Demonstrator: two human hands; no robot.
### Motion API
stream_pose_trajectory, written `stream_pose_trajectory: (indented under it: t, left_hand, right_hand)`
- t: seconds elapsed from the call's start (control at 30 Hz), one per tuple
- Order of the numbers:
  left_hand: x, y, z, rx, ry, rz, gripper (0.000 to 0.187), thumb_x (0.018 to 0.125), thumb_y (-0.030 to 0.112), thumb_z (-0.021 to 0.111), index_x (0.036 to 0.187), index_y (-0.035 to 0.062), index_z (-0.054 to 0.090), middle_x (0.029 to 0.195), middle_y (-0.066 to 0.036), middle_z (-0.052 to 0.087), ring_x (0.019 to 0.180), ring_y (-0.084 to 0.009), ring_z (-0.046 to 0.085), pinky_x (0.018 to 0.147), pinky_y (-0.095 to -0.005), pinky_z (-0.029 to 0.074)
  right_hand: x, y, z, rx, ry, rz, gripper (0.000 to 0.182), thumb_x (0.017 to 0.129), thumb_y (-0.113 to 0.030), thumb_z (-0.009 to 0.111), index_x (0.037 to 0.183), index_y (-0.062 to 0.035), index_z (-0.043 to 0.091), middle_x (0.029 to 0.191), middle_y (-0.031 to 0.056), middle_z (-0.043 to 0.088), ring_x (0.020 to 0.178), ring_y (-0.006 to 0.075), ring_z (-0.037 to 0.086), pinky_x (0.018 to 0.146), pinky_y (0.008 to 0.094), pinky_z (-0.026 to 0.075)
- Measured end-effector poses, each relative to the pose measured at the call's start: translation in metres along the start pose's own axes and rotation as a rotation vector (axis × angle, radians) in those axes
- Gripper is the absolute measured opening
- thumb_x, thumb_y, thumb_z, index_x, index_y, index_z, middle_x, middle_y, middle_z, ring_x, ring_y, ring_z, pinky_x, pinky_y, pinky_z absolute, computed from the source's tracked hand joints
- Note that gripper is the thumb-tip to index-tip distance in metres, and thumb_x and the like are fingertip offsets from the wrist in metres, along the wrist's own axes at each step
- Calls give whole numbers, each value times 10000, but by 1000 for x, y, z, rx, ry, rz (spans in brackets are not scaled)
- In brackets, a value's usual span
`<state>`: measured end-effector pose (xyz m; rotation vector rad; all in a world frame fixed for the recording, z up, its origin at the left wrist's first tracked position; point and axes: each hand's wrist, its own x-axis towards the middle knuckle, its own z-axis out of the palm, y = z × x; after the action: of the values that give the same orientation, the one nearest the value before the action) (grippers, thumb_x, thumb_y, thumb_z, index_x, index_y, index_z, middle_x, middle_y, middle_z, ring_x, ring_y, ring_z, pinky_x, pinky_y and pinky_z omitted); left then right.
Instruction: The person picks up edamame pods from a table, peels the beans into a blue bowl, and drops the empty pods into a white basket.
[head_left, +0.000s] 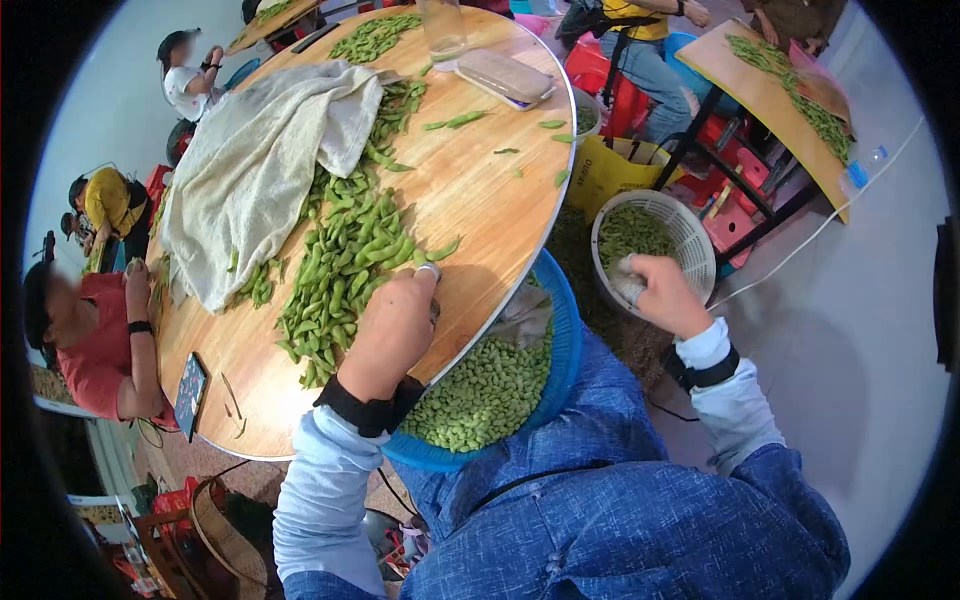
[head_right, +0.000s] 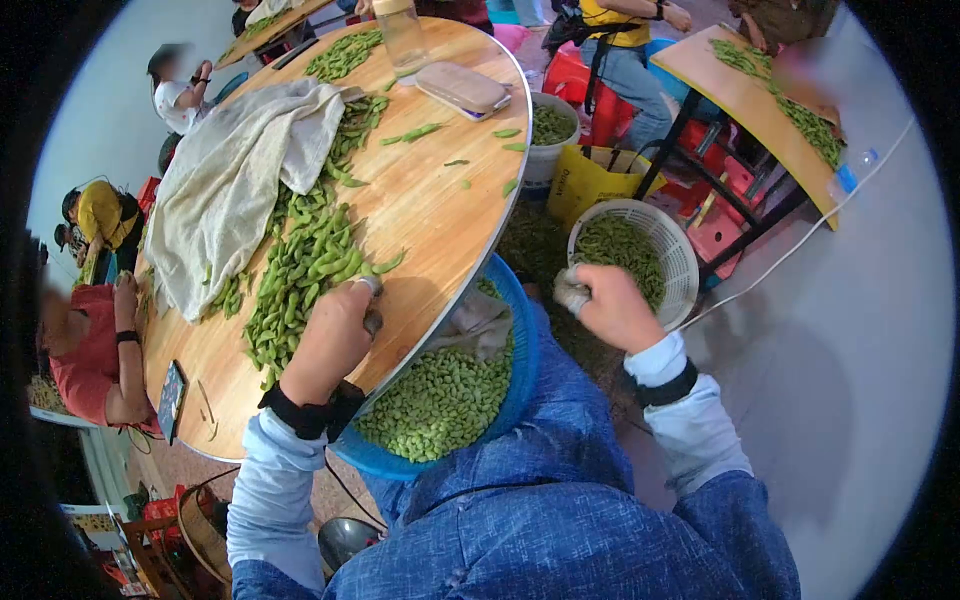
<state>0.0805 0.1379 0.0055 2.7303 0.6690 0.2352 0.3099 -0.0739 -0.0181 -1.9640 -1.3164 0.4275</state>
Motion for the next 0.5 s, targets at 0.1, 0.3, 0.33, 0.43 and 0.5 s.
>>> stream_pose_trajectory:
  t: [0.1, 0.3, 0.33, 0.43, 0.5]
  left_hand:
    - [0, 3, -5, 11, -10, -15, 220, 674, -52, 525, 893, -29, 529, 782, -192, 581, 706, -321, 568, 599, -348, 443]
    - [-43, 24, -6, -1225, 324, -342, 201, 744, 5, 627, 934, -17, 566, 847, -68, 609, 728, -129, 582, 667, -238, 480]
    - [-52, 29, 0, -1251, 420, -322, 219, 739, 7, 637, 944, -14, 562, 844, -68, 608, 751, -130, 583, 700, -239, 478]
    - [-81, 39, 7, -1301, 470, -340, 269, 750, -20, 612, 1004, -18, 524, 944, -84, 588, 870, -150, 572, 771, -261, 461]
    - [-87, 39, 11, -1271, 406, -329, 272, 749, -25, 608, 1006, -27, 521, 969, -85, 579, 876, -150, 568, 778, -265, 458]
  right_hand:
    - [-3, -16, 28, 246, -105, -36, 141, 742, -126, 588, 801, 2, 590, 685, 165, 571, 608, 189, 550, 584, 313, 428]
    - [7, -90, 91, 1014, -434, -14, 320, 798, -19, 542, 1110, 17, 485, 1023, 42, 562, 880, 90, 516, 786, 234, 415]
    - [10, -96, 101, 1165, -450, 3, 289, 800, -21, 538, 1084, 21, 505, 995, 36, 572, 865, 86, 516, 777, 230, 416]
    - [15, -98, 111, 1111, -520, 57, 221, 804, -21, 531, 1021, 22, 545, 936, 27, 591, 838, 79, 514, 764, 229, 416]
    - [17, -101, 105, 992, -480, -14, 193, 806, -26, 531, 990, 24, 559, 894, 21, 601, 822, 73, 513, 753, 228, 417]
